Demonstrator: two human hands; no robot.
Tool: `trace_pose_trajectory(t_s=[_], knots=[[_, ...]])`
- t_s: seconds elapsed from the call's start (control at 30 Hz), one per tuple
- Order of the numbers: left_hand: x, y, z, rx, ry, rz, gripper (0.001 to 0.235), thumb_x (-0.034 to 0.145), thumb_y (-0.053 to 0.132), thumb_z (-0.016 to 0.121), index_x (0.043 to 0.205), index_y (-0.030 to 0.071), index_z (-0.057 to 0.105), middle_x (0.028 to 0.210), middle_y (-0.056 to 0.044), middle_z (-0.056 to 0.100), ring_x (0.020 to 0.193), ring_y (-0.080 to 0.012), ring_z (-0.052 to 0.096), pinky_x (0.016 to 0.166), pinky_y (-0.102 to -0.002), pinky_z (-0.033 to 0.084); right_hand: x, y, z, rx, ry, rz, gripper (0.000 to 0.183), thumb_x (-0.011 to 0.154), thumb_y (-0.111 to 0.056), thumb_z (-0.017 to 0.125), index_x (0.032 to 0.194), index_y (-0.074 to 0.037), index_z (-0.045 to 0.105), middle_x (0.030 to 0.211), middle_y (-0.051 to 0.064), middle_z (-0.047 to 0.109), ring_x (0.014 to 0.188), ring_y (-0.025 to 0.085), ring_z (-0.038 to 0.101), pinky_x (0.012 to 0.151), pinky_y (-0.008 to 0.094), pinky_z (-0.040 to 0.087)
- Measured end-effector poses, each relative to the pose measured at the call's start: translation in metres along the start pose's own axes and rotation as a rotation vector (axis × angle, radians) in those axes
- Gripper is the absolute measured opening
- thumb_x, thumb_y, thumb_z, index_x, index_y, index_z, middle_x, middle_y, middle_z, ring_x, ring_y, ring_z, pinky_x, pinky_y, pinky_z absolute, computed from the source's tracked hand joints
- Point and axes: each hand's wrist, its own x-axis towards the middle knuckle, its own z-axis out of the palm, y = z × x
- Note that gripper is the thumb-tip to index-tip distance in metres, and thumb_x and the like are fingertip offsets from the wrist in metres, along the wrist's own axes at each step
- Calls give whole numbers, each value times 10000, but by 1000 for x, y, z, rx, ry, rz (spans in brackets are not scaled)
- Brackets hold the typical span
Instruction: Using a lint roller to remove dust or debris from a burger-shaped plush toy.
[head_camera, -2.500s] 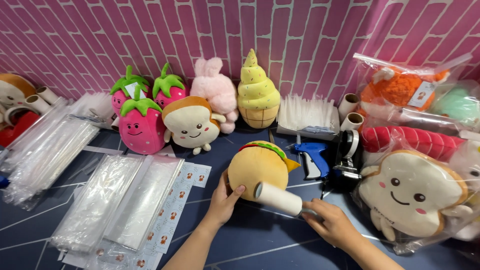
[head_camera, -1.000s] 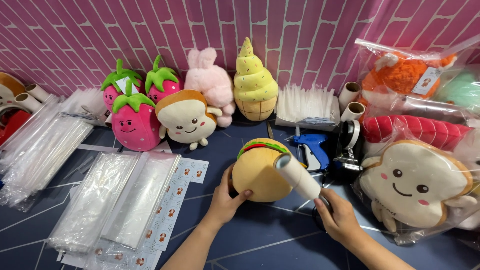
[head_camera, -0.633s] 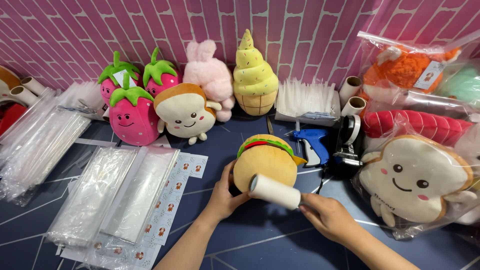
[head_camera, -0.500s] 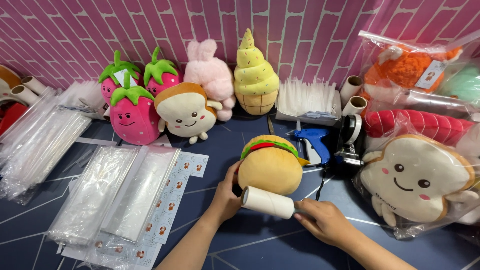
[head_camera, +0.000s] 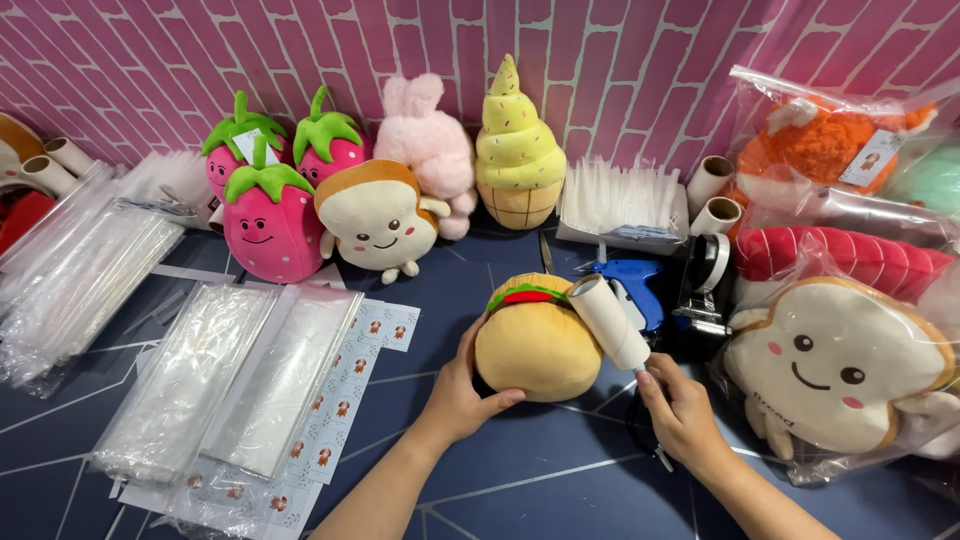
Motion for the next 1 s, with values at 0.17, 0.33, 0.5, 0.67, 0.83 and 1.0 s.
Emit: trace_pose_trajectory(t_s=[0.17,0.33,0.5,0.67,0.83,1.0], knots=[[3,-8,1,-34,40,-15,1058,687,484,820,1577,244,301,1467,-60,607,1313,-277,614,1038,-397,550,-8,1,2,-46,-46,-66,297,997,-285,543,1206,-119,672,692,2,570,590,150,483,623,290,403],[5,-10,2,0,81,-17,1061,668,540,808,1565,233,333,1410,-83,653,1267,-284,648,977,-371,565,-14,-24,3,-71,-168,-245,298,969,-259,582,1194,-90,681,798,38,713,623,202,630,629,312,498],[4,-34,10,79,101,237,1001,730,429,876,1552,158,373,1508,-117,577,1359,-313,581,1058,-413,499,-12,10,-6,-119,-87,-351,277,943,-279,605,1146,-106,681,777,21,706,547,194,592,585,325,470],[2,-25,9,57,119,120,1017,685,413,894,1542,233,376,1493,-87,590,1338,-302,588,1074,-431,496,5,-23,-38,-194,-8,-110,282,959,-308,600,1160,-142,708,688,-13,645,540,127,506,592,289,445],[4,-29,7,52,100,132,1004,701,440,881,1544,226,379,1471,-105,604,1319,-305,605,1060,-426,505,-8,-28,-29,-208,-183,-87,344,954,-313,601,1245,-146,675,772,9,673,582,162,563,616,303,463],[3,-25,6,61,80,106,951,740,407,806,1568,234,372,1472,-130,597,1318,-316,598,1018,-429,500,-23,-54,-27,-270,-306,-374,245,928,-257,669,1160,-184,695,834,1,721,608,216,655,590,344,508]])
